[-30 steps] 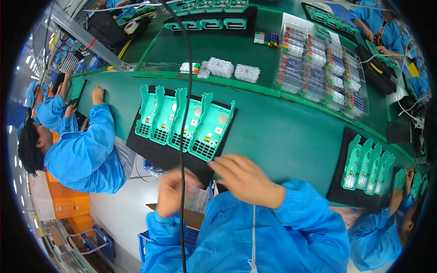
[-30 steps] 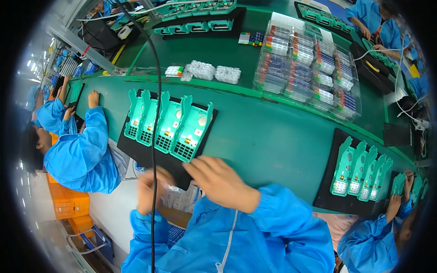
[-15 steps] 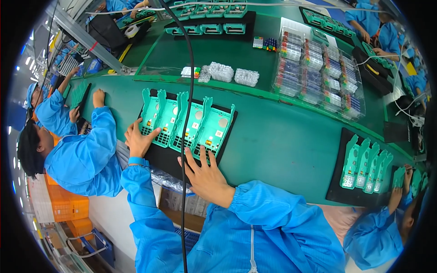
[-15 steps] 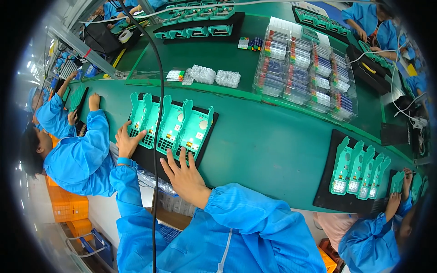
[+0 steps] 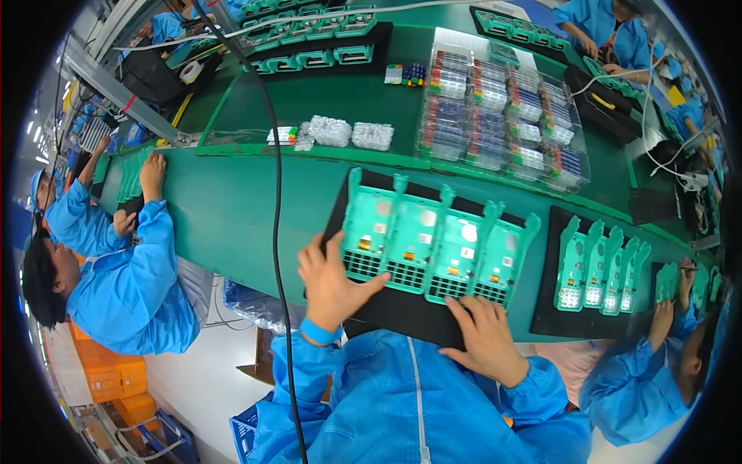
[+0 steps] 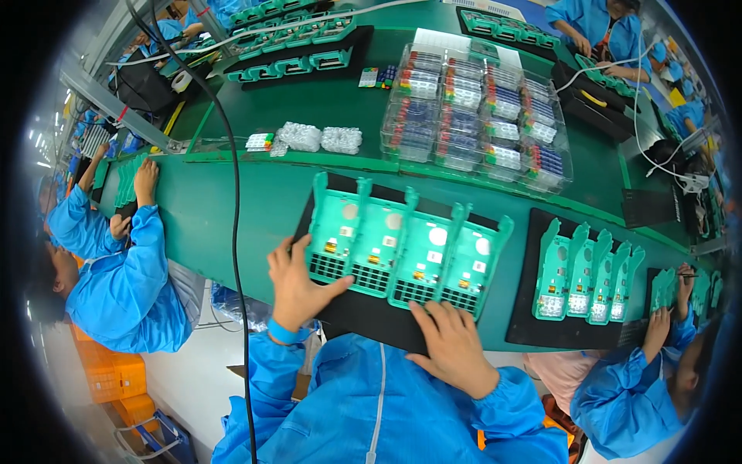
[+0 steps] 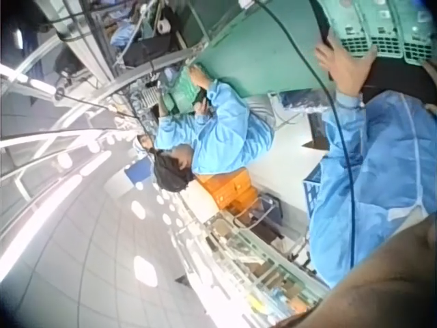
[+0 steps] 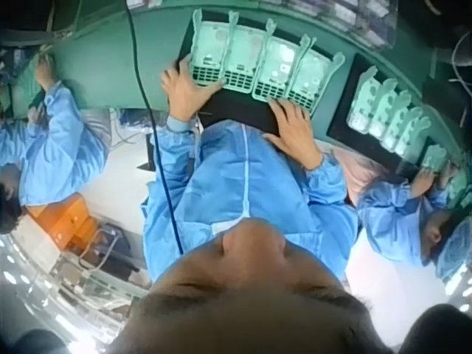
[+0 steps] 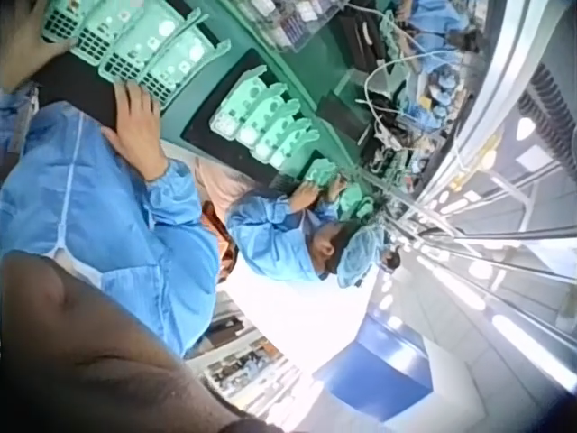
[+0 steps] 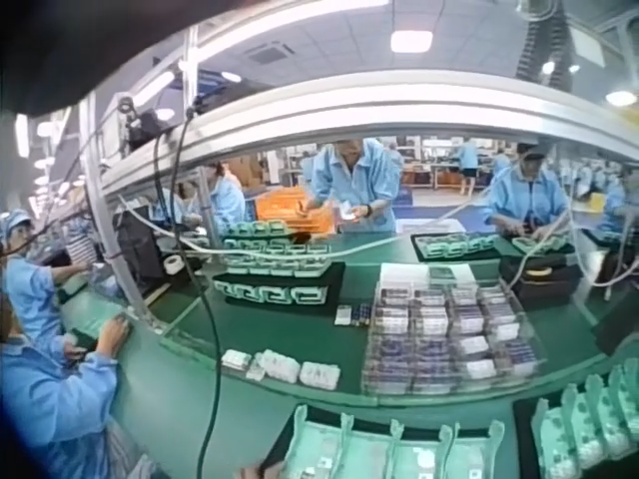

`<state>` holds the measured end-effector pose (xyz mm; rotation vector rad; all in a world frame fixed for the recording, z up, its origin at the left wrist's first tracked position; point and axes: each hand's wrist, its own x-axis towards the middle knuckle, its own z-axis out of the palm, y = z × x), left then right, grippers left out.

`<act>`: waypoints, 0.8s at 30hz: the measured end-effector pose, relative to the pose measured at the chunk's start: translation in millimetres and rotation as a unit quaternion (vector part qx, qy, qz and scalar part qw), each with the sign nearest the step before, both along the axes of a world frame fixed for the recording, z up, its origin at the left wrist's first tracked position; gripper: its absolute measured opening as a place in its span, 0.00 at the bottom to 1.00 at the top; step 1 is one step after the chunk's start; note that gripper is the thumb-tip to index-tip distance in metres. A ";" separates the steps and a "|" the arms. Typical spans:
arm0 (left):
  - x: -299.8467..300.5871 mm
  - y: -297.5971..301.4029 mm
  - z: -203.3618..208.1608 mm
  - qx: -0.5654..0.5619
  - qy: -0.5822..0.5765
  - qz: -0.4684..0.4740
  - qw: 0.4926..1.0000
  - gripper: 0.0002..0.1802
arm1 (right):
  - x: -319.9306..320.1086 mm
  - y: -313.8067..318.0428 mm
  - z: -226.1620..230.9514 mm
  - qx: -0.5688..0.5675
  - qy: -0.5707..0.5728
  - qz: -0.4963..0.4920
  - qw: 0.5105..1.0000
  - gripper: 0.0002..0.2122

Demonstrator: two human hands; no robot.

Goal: The person assembles buttons and other components into green electronic device housings by hand.

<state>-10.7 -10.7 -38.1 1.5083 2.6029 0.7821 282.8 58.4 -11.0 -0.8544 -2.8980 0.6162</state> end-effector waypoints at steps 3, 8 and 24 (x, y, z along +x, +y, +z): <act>37.6 19.4 2.7 0.000 -0.025 0.004 1.000 0.52 | 34.2 9.2 6.0 0.000 -0.013 -0.028 1.000 0.48; 55.4 21.3 -4.0 0.026 0.002 0.002 1.000 0.50 | 56.6 38.3 28.9 0.000 -0.018 0.008 1.000 0.42; 46.1 -9.1 -2.7 0.030 -0.087 -0.058 0.994 0.65 | 62.0 340.7 87.3 -0.005 -0.030 -0.097 0.995 0.20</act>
